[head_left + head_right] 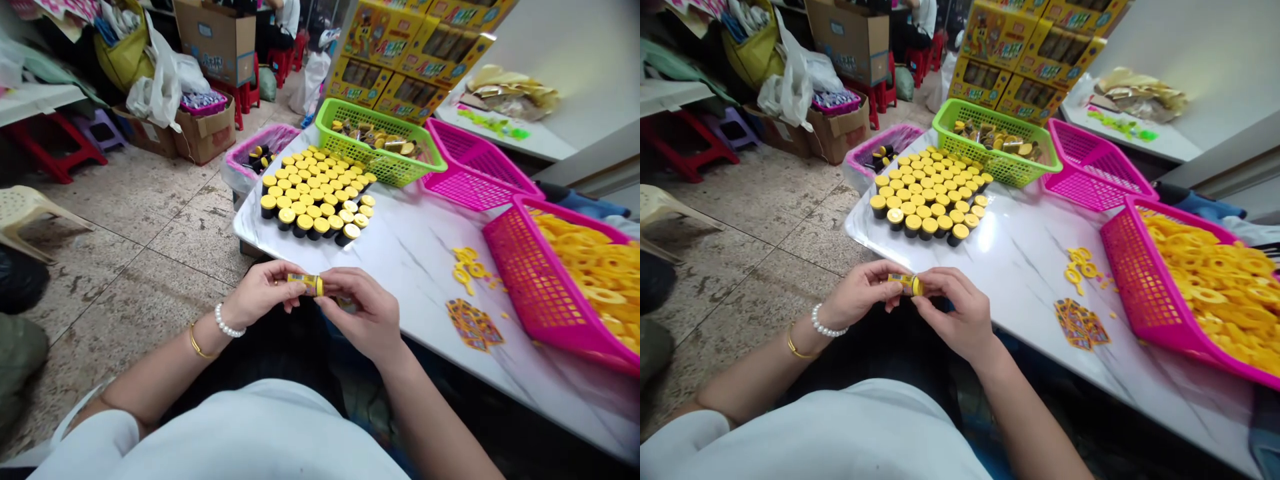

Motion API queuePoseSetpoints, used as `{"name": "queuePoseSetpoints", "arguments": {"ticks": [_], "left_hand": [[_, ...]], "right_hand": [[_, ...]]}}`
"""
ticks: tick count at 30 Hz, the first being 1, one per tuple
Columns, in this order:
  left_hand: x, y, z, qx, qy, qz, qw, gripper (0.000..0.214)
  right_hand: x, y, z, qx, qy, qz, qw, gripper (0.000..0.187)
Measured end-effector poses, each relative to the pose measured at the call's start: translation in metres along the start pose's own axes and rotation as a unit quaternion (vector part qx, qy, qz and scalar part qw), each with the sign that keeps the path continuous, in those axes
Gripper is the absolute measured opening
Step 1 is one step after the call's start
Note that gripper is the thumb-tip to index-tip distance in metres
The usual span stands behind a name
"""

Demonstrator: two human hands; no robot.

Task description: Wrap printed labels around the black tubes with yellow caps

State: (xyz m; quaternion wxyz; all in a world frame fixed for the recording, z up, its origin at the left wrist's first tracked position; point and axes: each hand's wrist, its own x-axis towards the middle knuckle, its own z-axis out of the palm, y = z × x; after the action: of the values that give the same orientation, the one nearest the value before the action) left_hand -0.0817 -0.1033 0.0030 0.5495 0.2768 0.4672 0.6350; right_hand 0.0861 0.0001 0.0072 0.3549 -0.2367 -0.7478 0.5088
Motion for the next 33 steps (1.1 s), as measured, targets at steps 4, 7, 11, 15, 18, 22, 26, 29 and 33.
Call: {"name": "queuePoseSetpoints", "arguments": {"ticks": [4,7,11,15,18,22,26,29,33], "left_hand": [[-0.005,-0.004,0.003,0.064,0.038,0.058,0.996,0.024],[-0.005,-0.005,-0.003,0.093,0.027,0.037,0.995,0.024],[-0.005,-0.003,-0.008,0.056,-0.019,-0.028,0.998,0.040],[-0.005,-0.004,-0.004,-0.009,-0.050,-0.048,0.998,0.050],[-0.002,-0.006,0.000,-0.045,-0.066,-0.097,0.992,0.051],[0.001,-0.006,0.006,-0.063,-0.091,-0.147,0.983,0.054],[0.002,-0.006,0.012,-0.075,-0.082,-0.138,0.984,0.053],[0.003,-0.007,0.015,-0.093,-0.070,-0.134,0.984,0.053],[0.002,-0.009,0.019,-0.149,-0.075,-0.131,0.977,0.054]], "right_hand": [[0.001,0.004,0.008,0.079,0.007,0.155,0.985,0.029],[0.004,0.003,0.007,0.109,-0.072,0.231,0.964,0.035],[0.008,-0.003,-0.002,0.103,-0.130,0.135,0.977,0.027],[0.008,-0.004,-0.001,0.091,-0.086,0.026,0.992,0.008],[0.006,0.000,0.002,0.099,-0.080,0.034,0.991,0.015],[0.001,0.005,0.005,0.134,-0.071,0.043,0.988,0.013],[-0.004,0.003,0.007,0.134,-0.018,0.033,0.990,0.014],[-0.003,0.000,0.007,0.093,-0.026,0.017,0.995,0.018],[-0.002,-0.009,0.005,0.083,-0.034,0.030,0.996,0.021]]}}
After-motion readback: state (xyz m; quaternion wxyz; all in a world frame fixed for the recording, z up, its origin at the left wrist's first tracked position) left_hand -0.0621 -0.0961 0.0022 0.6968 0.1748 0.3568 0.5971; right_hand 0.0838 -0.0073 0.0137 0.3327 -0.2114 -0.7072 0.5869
